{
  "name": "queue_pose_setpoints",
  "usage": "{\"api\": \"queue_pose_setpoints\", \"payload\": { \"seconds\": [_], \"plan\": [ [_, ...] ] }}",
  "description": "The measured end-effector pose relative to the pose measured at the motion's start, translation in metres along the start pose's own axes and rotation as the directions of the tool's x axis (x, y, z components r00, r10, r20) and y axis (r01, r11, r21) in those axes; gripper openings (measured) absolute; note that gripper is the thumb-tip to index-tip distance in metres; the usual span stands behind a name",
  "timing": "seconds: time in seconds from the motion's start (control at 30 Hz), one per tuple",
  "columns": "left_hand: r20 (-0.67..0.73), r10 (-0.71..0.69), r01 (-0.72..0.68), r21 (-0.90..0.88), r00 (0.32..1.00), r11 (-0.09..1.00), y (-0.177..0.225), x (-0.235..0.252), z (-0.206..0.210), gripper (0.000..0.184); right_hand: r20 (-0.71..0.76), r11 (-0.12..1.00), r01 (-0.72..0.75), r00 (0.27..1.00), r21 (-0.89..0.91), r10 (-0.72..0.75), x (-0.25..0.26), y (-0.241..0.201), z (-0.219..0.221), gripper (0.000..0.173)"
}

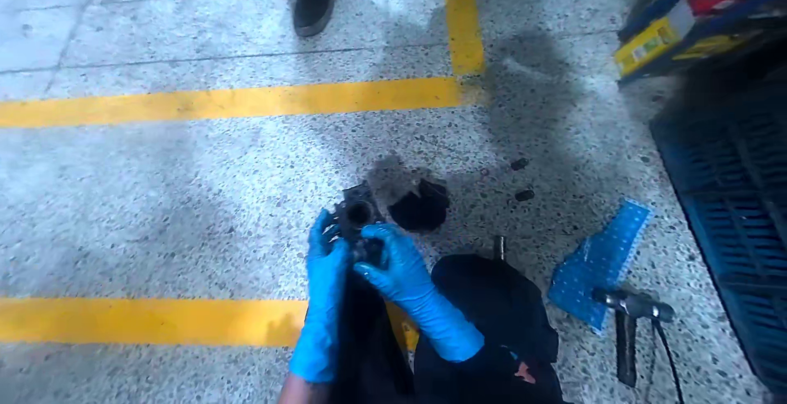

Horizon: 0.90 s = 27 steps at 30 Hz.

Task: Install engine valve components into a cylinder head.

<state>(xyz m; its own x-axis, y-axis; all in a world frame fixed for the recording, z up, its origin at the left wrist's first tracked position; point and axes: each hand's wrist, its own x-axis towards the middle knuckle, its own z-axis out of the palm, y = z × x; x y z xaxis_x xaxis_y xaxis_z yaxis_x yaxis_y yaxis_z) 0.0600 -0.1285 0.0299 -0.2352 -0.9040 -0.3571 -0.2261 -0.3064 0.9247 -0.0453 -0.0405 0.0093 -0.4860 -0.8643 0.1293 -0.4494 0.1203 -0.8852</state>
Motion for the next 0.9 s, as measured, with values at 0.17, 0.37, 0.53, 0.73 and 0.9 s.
{"api": "queue_pose_setpoints", "payload": {
  "seconds": [0.17, 0.37, 0.53, 0.73, 0.9],
  "plan": [
    [-0.004, -0.017, 0.017, 0.03, 1.0, 0.999, 0.008, 0.011, -0.006, 0.061, 0.064, 0.916, -0.076, 0.996, 0.395, 0.055, 0.005, 0.002, -0.005, 0.031],
    [0.039, -0.022, 0.016, 0.15, 0.999, 0.989, 0.011, 0.01, -0.01, 0.074, 0.033, 0.571, -0.395, 0.841, 0.72, 0.54, 0.046, 0.045, -0.005, 0.054],
    [0.116, -0.043, 0.025, 0.153, 0.992, 0.988, 0.016, 0.007, -0.01, 0.08, 0.254, 0.311, -0.508, 0.764, 0.803, 0.594, 0.046, 0.062, 0.017, 0.074],
    [0.149, 0.043, -0.067, 0.161, 0.988, 0.985, 0.007, 0.009, -0.018, 0.079, 0.317, 0.176, -0.515, 0.725, 0.839, 0.612, 0.046, 0.069, 0.014, 0.059],
    [0.092, 0.051, -0.068, 0.191, 0.994, 0.979, 0.006, 0.006, -0.015, 0.075, 0.351, 0.168, -0.528, 0.737, 0.833, 0.578, 0.053, 0.073, 0.011, 0.051]
  ]
}}
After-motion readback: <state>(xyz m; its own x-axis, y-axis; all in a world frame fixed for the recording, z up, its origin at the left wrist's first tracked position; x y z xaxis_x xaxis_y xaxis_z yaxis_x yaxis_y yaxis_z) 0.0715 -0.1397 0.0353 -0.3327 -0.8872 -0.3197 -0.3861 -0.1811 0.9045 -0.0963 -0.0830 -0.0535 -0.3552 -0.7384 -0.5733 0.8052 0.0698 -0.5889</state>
